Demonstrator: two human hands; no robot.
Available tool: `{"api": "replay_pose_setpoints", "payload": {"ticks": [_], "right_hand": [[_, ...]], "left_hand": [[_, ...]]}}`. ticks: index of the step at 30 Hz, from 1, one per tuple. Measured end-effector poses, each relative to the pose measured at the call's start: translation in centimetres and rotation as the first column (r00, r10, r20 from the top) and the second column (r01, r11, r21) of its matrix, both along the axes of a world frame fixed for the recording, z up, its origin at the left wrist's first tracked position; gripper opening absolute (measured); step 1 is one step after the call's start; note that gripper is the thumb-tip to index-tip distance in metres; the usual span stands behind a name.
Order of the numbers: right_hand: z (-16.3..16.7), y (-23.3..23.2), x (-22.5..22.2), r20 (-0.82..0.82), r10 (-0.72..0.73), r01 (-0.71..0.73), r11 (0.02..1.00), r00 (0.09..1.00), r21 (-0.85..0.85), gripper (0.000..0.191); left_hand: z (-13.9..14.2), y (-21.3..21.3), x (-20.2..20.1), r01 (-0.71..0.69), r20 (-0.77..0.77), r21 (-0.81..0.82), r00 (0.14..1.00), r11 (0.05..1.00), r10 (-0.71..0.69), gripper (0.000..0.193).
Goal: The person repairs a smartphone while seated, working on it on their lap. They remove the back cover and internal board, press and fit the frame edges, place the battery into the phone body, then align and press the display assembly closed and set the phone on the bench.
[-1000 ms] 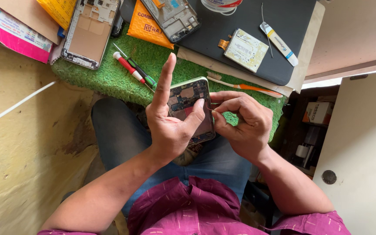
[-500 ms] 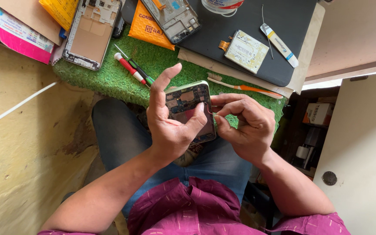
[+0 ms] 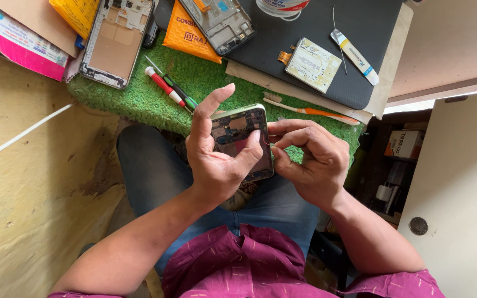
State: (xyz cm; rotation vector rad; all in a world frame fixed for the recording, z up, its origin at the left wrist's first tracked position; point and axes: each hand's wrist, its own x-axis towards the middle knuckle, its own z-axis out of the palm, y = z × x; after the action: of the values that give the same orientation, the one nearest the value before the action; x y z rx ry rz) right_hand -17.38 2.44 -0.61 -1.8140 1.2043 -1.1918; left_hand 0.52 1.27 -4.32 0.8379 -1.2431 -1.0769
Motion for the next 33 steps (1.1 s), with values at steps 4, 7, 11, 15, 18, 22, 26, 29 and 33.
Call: {"api": "replay_pose_setpoints", "payload": {"ticks": [4, 7, 11, 15, 18, 22, 26, 29, 33], "right_hand": [[-0.01, 0.04, -0.09, -0.017, -0.005, 0.004, 1.0, 1.0, -0.007, 0.013], [-0.01, 0.15, 0.01, -0.002, -0.003, 0.003, 1.0, 1.0, -0.003, 0.013], [0.05, 0.18, 0.04, -0.005, 0.004, -0.004, 1.0, 1.0, -0.01, 0.013], [0.09, 0.25, 0.08, 0.004, 0.005, -0.005, 1.0, 1.0, -0.007, 0.013], [0.18, 0.28, 0.12, -0.01, -0.003, 0.003, 1.0, 1.0, -0.015, 0.014], [0.32, 0.23, 0.15, -0.044, -0.008, 0.007, 1.0, 0.999, -0.023, 0.014], [0.39, 0.18, 0.26, -0.052, -0.011, 0.01, 1.0, 0.999, -0.021, 0.014], [0.44, 0.17, 0.24, -0.081, -0.021, 0.018, 0.999, 0.997, -0.039, 0.014], [0.34, 0.08, 0.2, -0.065, -0.014, 0.012, 0.999, 0.998, -0.03, 0.015]], "left_hand": [[0.07, -0.04, -0.07, 0.007, -0.009, 0.014, 1.0, 1.0, -0.007, 0.065], [0.12, 0.03, 0.0, 0.01, -0.017, 0.026, 1.0, 1.0, -0.01, 0.065], [0.18, 0.11, 0.04, 0.013, -0.027, 0.037, 1.0, 0.999, -0.012, 0.068], [0.21, 0.16, 0.09, 0.026, -0.058, 0.028, 0.998, 0.999, -0.024, 0.065], [0.28, 0.18, 0.19, 0.024, -0.05, 0.021, 0.998, 0.999, -0.023, 0.066], [0.34, 0.18, 0.23, 0.027, -0.057, 0.028, 0.998, 0.999, -0.025, 0.066], [0.34, 0.09, 0.31, 0.039, -0.069, 0.032, 0.997, 0.999, -0.037, 0.066], [0.35, 0.08, 0.34, 0.031, -0.053, 0.026, 0.998, 0.999, -0.029, 0.069], [0.25, 0.02, 0.25, 0.022, -0.047, 0.02, 0.999, 1.0, -0.021, 0.066]]}}
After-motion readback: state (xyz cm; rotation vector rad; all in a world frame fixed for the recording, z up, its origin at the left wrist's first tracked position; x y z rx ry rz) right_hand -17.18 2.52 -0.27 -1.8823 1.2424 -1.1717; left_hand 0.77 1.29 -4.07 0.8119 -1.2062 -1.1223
